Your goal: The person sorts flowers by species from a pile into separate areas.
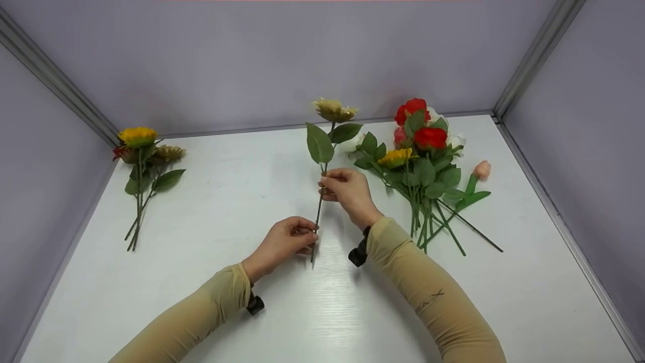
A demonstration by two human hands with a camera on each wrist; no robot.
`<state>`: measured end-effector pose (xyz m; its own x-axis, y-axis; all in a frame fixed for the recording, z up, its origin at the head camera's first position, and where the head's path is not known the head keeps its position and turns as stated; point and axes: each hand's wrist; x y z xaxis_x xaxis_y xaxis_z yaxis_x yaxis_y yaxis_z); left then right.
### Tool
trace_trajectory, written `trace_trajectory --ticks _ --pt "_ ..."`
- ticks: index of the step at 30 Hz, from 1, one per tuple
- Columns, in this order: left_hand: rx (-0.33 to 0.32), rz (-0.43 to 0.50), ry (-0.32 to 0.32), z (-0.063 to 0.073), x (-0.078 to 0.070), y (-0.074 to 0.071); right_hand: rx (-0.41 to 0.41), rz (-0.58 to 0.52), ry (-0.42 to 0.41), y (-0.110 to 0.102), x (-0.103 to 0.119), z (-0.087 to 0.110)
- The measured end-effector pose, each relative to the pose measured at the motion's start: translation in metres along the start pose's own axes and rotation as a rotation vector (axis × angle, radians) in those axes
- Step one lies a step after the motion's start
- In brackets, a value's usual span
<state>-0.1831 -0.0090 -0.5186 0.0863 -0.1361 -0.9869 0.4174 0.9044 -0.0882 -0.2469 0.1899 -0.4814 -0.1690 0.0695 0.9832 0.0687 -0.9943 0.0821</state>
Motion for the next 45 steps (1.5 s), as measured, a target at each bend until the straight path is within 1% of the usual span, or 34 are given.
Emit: trace_trajectory --ticks 5,11,14,16,18,20,22,25,28,30,34,36,39,42,45 --pt "-0.030 -0.018 0.019 -0.005 0.003 -0.004 0.002 0.001 0.002 0.003 0.001 0.000" --pt "-0.077 -0.011 0.056 -0.009 0.002 -0.012 0.014 0.020 -0.003 0.016 -0.004 -0.003" --pt "-0.087 -0.044 0.053 -0.008 0.002 -0.021 0.026 0.063 -0.011 0.023 -0.006 -0.004" --pt "-0.102 -0.087 0.045 -0.007 0.001 -0.031 0.046 0.114 -0.017 0.028 -0.007 -0.003" --pt "-0.130 -0.145 0.033 -0.006 0.000 -0.046 0.072 0.180 -0.024 0.033 -0.008 -0.003" --pt "-0.169 -0.216 0.016 -0.004 -0.001 -0.066 0.101 0.266 -0.041 0.038 -0.009 -0.001" --pt "-0.217 -0.283 -0.004 -0.001 -0.002 -0.089 0.124 0.374 -0.074 0.042 -0.011 0.003" --pt "-0.297 -0.382 -0.036 0.006 -0.001 -0.128 0.142 0.559 -0.150 0.049 -0.014 0.008" --pt "-0.369 -0.513 -0.058 0.018 0.002 -0.168 0.170 0.705 -0.227 0.056 -0.017 0.013" --pt "-0.411 -0.606 -0.078 0.027 0.004 -0.193 0.194 0.777 -0.262 0.061 -0.019 0.016" --pt "-0.475 -0.781 -0.118 0.044 0.008 -0.237 0.246 0.912 -0.344 0.072 -0.021 0.019" --pt "-0.509 -0.861 -0.126 0.052 0.010 -0.254 0.272 0.967 -0.396 0.078 -0.022 0.019" --pt "-0.559 -0.960 -0.115 0.061 0.014 -0.273 0.310 1.023 -0.464 0.087 -0.023 0.019" --pt "-0.602 -1.012 -0.110 0.066 0.020 -0.285 0.339 1.057 -0.502 0.095 -0.026 0.019" --pt "-0.625 -1.039 -0.116 0.069 0.026 -0.290 0.357 1.070 -0.508 0.102 -0.028 0.020"
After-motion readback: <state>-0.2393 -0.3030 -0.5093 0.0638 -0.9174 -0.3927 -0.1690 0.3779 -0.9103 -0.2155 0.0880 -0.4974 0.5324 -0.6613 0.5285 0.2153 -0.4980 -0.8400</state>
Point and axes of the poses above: each hand's wrist, its own z-axis away from the middle knuckle, its own y-axis out of the palm, x = y × z, and after that the axes turned 3 degrees about y, right-handed
